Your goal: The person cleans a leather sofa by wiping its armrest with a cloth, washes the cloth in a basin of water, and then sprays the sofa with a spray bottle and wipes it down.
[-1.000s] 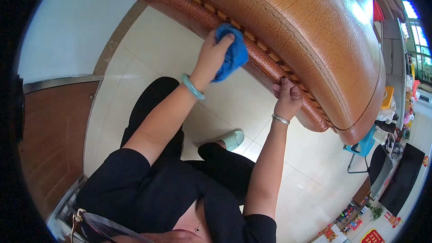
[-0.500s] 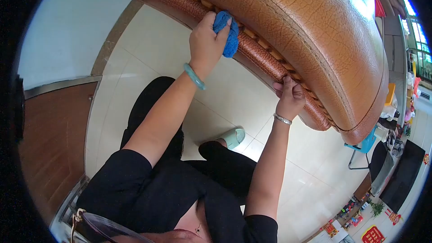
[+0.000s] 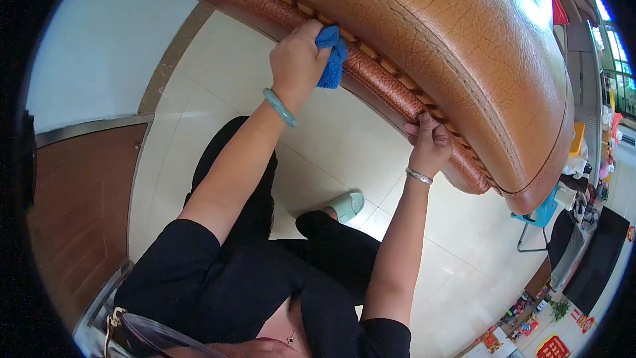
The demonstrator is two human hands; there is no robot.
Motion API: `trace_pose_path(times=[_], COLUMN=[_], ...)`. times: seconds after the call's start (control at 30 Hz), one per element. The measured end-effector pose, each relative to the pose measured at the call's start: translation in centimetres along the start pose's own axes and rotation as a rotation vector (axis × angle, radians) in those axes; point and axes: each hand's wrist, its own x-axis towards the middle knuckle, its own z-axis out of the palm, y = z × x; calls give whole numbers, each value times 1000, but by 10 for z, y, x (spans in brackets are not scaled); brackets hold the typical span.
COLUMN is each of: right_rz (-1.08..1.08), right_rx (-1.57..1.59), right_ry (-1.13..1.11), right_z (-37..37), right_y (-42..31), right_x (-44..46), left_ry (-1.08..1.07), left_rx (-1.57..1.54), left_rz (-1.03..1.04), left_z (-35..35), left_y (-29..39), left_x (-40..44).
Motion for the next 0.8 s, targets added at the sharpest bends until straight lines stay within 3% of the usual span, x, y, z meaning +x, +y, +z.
trace_pose_path(times=[0.3, 0.4, 0.7, 0.8], right_rz=[-12, -28, -16, -11], right_rx=[-6, -20, -38, -26], right_ry=[-3, 6, 8, 8], right_z=[-1, -1, 0, -1], right_y=[4, 6, 3, 7], right_x=[3, 3, 3, 3], left_ry=[311, 201, 205, 103], left_rx=[-303, -152, -105, 24], left_rz=[30, -26, 61, 41], left_z=[-6, -10, -1, 0], left_y=[-7, -24, -23, -27], left_x=[-1, 9, 10, 12])
